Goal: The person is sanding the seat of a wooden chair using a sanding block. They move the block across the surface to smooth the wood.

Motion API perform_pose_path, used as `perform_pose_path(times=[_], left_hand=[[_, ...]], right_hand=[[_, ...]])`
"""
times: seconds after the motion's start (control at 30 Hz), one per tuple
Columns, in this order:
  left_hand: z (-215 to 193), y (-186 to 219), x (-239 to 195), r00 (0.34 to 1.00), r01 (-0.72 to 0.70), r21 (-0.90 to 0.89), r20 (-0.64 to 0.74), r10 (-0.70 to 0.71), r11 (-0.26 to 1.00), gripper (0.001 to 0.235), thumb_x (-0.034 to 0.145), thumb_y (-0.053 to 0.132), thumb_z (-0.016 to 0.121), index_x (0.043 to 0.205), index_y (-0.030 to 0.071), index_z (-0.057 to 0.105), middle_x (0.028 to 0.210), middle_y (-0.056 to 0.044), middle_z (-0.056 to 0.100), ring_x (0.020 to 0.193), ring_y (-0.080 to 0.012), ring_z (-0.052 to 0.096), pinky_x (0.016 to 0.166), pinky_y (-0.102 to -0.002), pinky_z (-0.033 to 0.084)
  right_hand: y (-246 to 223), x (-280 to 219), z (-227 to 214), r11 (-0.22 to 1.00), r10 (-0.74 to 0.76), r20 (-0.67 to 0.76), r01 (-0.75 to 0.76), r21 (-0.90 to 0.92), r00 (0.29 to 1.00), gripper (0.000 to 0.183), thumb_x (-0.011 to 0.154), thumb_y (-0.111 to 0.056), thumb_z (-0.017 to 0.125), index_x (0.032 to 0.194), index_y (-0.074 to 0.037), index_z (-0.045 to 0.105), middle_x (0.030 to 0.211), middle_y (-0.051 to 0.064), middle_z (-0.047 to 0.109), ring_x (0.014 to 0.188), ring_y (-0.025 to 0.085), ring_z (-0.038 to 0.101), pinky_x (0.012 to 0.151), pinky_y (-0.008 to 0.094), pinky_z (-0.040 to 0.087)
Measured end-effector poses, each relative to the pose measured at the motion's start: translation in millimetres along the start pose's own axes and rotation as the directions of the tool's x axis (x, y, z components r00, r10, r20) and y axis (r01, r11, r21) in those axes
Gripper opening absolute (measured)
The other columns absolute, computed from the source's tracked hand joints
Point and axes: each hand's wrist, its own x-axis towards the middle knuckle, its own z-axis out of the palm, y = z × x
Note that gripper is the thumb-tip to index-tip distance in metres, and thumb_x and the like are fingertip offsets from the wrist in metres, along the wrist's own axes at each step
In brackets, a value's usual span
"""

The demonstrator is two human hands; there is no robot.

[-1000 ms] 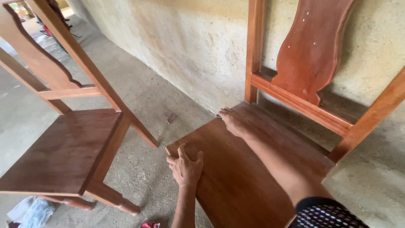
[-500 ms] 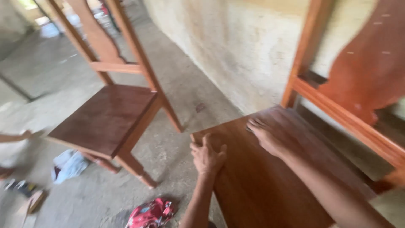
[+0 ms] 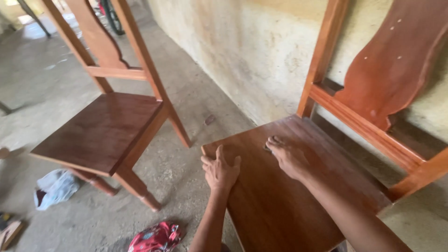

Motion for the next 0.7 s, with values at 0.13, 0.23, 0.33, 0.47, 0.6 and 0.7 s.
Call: perform_pose_path(times=[0.13,0.23,0.33,0.47,0.6,0.7], left_hand=[[0,-1,3,0.992,0.056,0.097,0.106,-0.066,0.994,0.088,0.090,0.059,0.066,0.162,0.026,0.027,0.150,-0.034,0.027,0.126,-0.0434,0.053,0.096,-0.046,0.057],[5,-1,8,1.000,0.005,0.116,0.012,-0.006,0.993,0.088,0.090,0.062,0.069,0.158,0.025,0.027,0.148,-0.041,0.017,0.127,-0.0487,0.046,0.091,-0.048,0.056],[-6,5,5,0.998,0.027,0.098,0.056,-0.033,0.995,0.089,0.088,0.064,0.068,0.158,0.027,0.027,0.148,-0.035,0.021,0.125,-0.0429,0.049,0.093,-0.046,0.057],[-8,0,7,0.990,0.096,-0.026,0.109,-0.093,0.995,0.085,0.088,0.057,0.067,0.159,0.029,0.030,0.148,-0.030,0.026,0.126,-0.0402,0.052,0.097,-0.047,0.059],[32,-51,29,0.972,-0.044,-0.853,-0.157,-0.175,0.520,0.066,0.088,0.036,0.061,0.143,0.005,0.040,0.137,-0.021,0.048,0.118,-0.0337,0.064,0.098,-0.048,0.061],[24,-52,-4,0.788,0.575,-0.818,0.546,-0.285,0.022,0.065,0.107,0.049,0.029,0.146,0.002,0.050,0.137,-0.030,0.058,0.126,-0.0369,0.060,0.103,-0.054,0.051]], right_hand=[[-31,34,-27,0.861,0.456,0.398,-0.508,0.028,0.796,0.031,0.107,-0.012,0.047,0.133,-0.017,0.065,0.148,0.002,0.058,0.102,0.015,0.073,0.080,0.033,0.064],[-3,49,17,0.909,0.380,0.327,-0.415,0.041,0.865,0.040,0.105,0.002,0.044,0.138,-0.010,0.063,0.142,0.009,0.063,0.108,0.021,0.072,0.093,0.033,0.061],[10,35,37,0.940,0.336,0.189,-0.340,-0.011,0.923,0.036,0.104,-0.002,0.049,0.134,-0.010,0.066,0.143,0.012,0.061,0.126,0.026,0.063,0.107,0.038,0.053],[-1,7,4,0.968,0.238,0.175,-0.248,0.033,0.955,0.034,0.101,-0.004,0.052,0.132,-0.007,0.066,0.151,0.013,0.053,0.140,0.027,0.050,0.117,0.040,0.042],[5,26,23,0.955,0.276,0.196,-0.291,0.056,0.941,0.036,0.100,-0.003,0.051,0.133,-0.006,0.065,0.151,0.011,0.054,0.142,0.026,0.048,0.118,0.040,0.040],[-6,46,20,0.958,0.287,0.191,-0.284,-0.046,0.939,0.035,0.101,-0.006,0.053,0.135,-0.004,0.063,0.151,0.013,0.055,0.143,0.026,0.049,0.121,0.039,0.040]])
